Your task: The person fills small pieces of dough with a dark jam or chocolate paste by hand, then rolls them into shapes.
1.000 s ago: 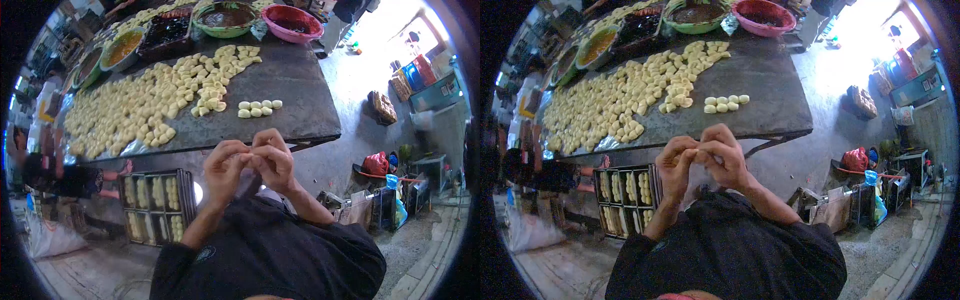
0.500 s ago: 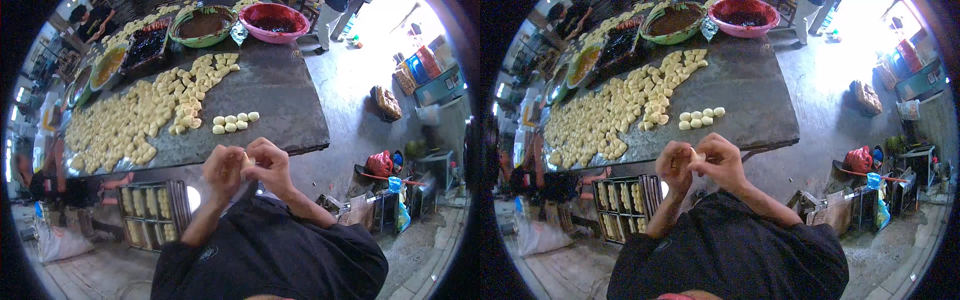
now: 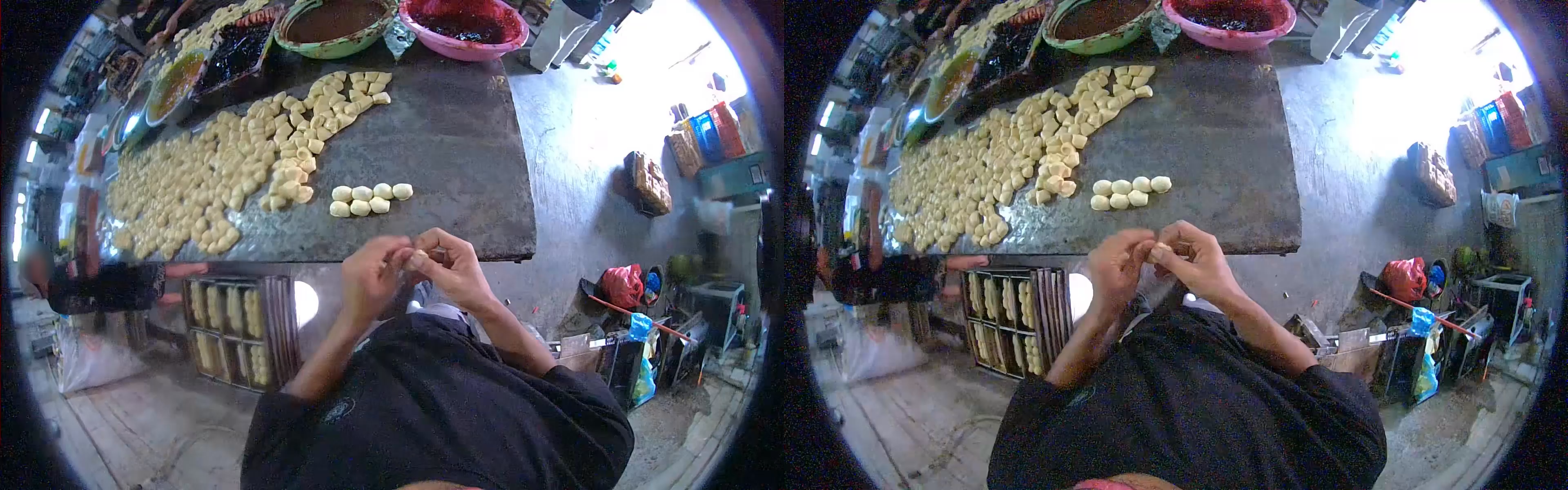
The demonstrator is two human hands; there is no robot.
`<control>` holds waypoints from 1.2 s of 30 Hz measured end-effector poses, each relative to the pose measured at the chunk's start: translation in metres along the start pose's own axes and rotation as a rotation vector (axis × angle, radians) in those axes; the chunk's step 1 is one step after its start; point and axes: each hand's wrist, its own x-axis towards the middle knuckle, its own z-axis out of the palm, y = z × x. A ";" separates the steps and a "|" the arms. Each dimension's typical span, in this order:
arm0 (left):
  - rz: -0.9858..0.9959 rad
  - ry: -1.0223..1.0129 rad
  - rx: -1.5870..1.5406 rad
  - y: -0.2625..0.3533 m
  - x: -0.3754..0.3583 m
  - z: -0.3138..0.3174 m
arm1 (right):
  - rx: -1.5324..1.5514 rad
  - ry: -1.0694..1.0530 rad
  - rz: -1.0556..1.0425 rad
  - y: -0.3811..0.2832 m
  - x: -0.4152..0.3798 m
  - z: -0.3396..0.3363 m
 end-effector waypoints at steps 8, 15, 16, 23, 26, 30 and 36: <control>-0.109 -0.001 -0.165 -0.012 0.003 0.004 | -0.301 -0.053 0.038 0.001 0.035 -0.033; -0.250 0.215 -0.561 -0.051 0.008 -0.003 | -0.934 0.088 -0.350 0.053 0.085 -0.056; -0.246 0.124 -0.591 -0.053 0.009 -0.007 | -0.780 0.087 -0.304 0.045 0.078 -0.041; -0.257 0.010 -0.652 -0.051 0.032 -0.025 | -0.078 0.053 0.068 0.039 0.062 0.046; 0.083 0.108 -0.366 -0.050 0.037 -0.052 | 0.297 0.200 0.011 0.008 0.062 0.095; 0.553 0.067 -0.114 -0.058 0.042 -0.091 | -0.070 0.199 -0.177 0.024 0.060 0.134; 0.681 -0.153 -0.453 -0.048 0.072 -0.151 | 0.306 -0.006 -0.177 -0.003 0.043 0.172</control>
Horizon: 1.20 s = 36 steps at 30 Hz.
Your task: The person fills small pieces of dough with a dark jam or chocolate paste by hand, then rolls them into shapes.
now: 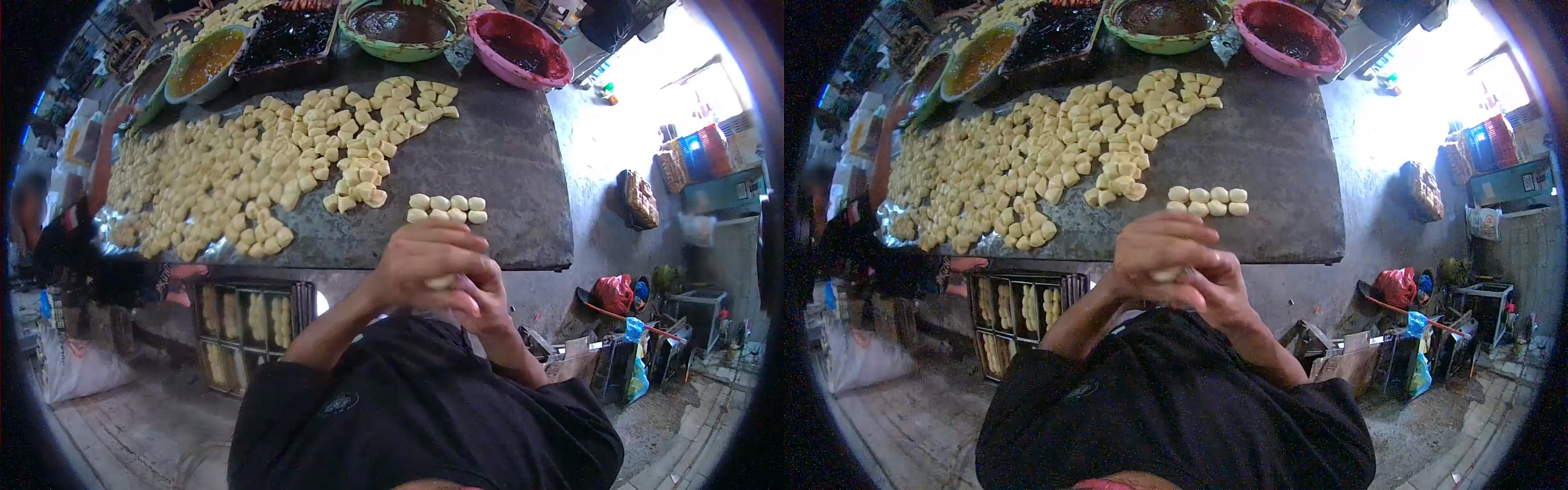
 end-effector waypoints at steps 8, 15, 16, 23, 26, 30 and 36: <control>-0.165 -0.089 -0.139 -0.021 0.000 -0.025 | 0.361 -0.501 -0.050 0.002 0.054 -0.009; -0.812 0.417 0.982 -0.131 -0.099 -0.058 | -0.993 0.094 -0.248 -0.093 0.363 -0.101; -0.913 0.364 1.009 -0.136 -0.117 -0.063 | -1.140 0.027 -0.310 -0.096 0.423 -0.134; -1.175 0.559 0.786 -0.112 -0.124 -0.063 | -2.049 -0.390 -0.151 -0.075 0.609 -0.163; -1.003 0.918 0.602 -0.093 -0.105 -0.069 | -1.951 -0.581 0.129 -0.059 0.626 -0.158; -0.715 1.512 -0.311 -0.079 -0.047 -0.083 | -1.658 -0.515 0.388 -0.079 0.620 -0.148; -0.644 1.170 -0.664 -0.091 -0.052 -0.076 | -1.730 -0.604 0.111 -0.096 0.585 -0.151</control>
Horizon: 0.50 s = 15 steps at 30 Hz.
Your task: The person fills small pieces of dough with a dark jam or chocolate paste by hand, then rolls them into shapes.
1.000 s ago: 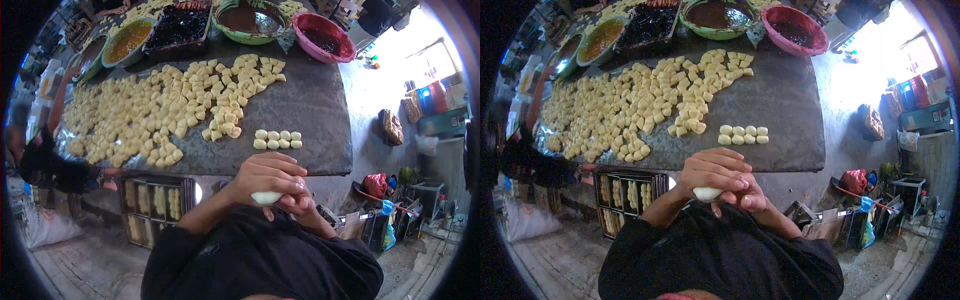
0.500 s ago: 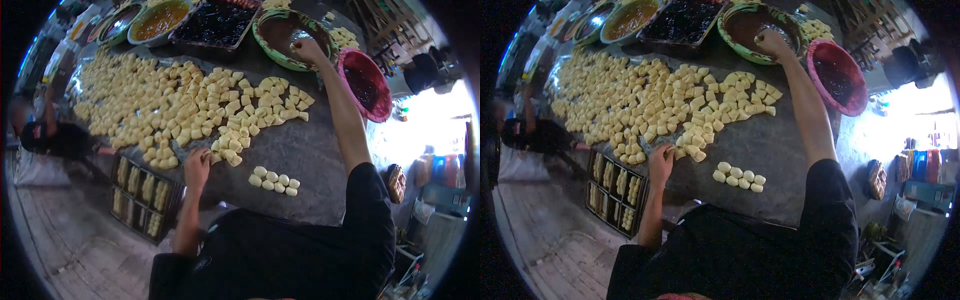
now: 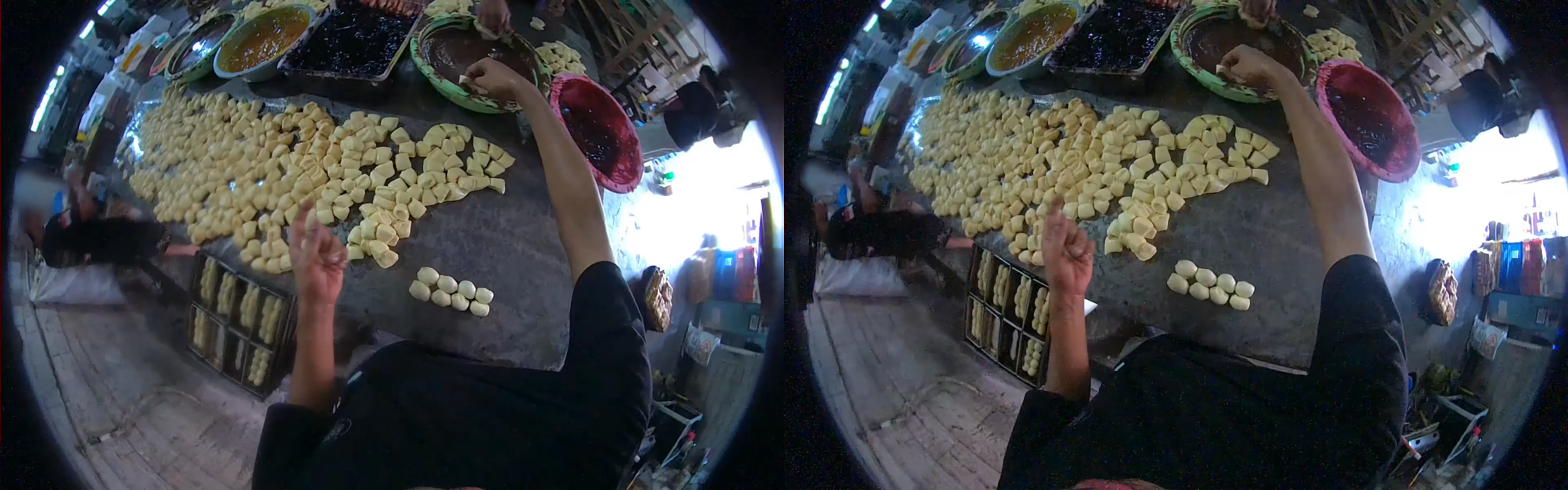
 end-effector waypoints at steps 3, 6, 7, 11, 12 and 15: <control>0.001 0.025 0.271 -0.003 -0.007 0.045 | 0.693 0.028 -0.151 -0.025 -0.046 0.013; 0.126 -0.124 0.497 -0.007 -0.009 0.057 | 1.078 -0.035 -0.291 -0.108 -0.124 0.060; 0.143 -0.130 0.562 -0.009 -0.013 0.061 | 1.149 -0.051 -0.317 -0.136 -0.152 0.078; -0.042 -0.172 0.513 -0.014 -0.038 0.032 | 1.719 -0.091 -0.188 -0.229 -0.249 0.175; -0.102 -0.158 0.391 -0.012 -0.053 0.021 | 1.815 -0.070 -0.106 -0.240 -0.268 0.195; -0.296 -0.098 0.106 0.005 -0.098 -0.001 | 1.766 0.114 -0.069 -0.274 -0.318 0.249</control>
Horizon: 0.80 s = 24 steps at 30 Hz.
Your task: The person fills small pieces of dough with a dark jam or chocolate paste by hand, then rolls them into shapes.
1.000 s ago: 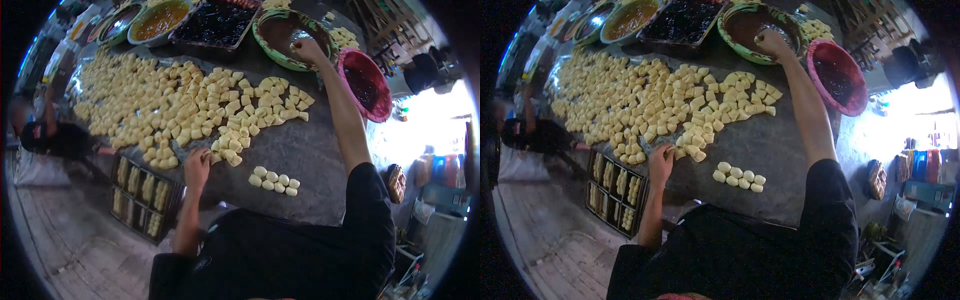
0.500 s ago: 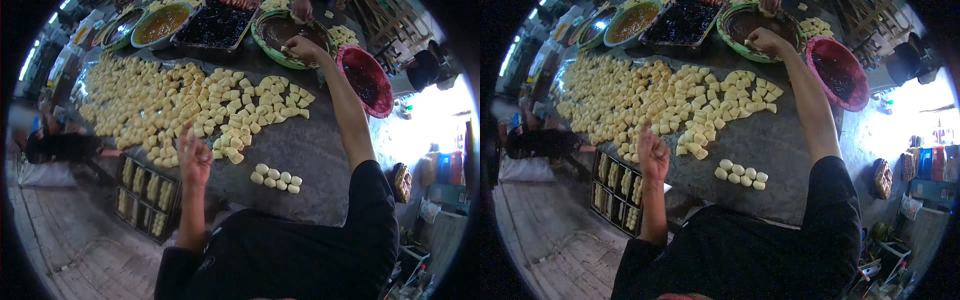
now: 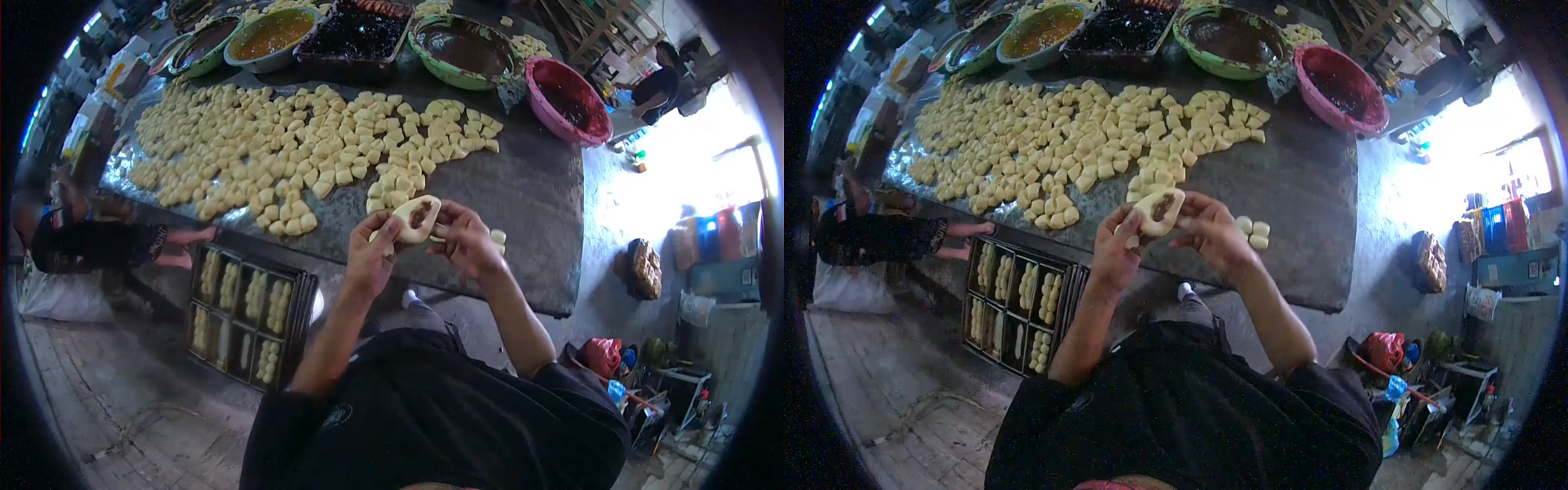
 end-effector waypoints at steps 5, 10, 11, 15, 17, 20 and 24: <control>-0.245 -0.074 -0.100 0.023 -0.070 -0.021 | -1.194 0.097 -0.607 0.051 -0.067 0.064; 0.055 -0.224 0.631 0.048 -0.135 0.001 | -1.087 0.075 -0.729 0.059 -0.101 0.090; 0.228 -0.247 0.812 0.047 -0.143 -0.001 | -0.927 0.043 -0.663 0.061 -0.107 0.096; 0.616 -0.409 0.779 0.037 -0.163 0.000 | -0.093 0.110 -0.511 0.080 -0.123 0.127; 0.642 -0.432 0.769 0.036 -0.166 0.007 | 0.082 0.275 -0.551 0.076 -0.126 0.151; 0.581 -0.248 0.657 0.029 -0.173 0.020 | -0.592 0.209 -0.893 0.068 -0.137 0.147; 0.467 -0.347 0.517 0.026 -0.158 0.036 | -1.015 0.270 -1.206 0.045 -0.145 0.135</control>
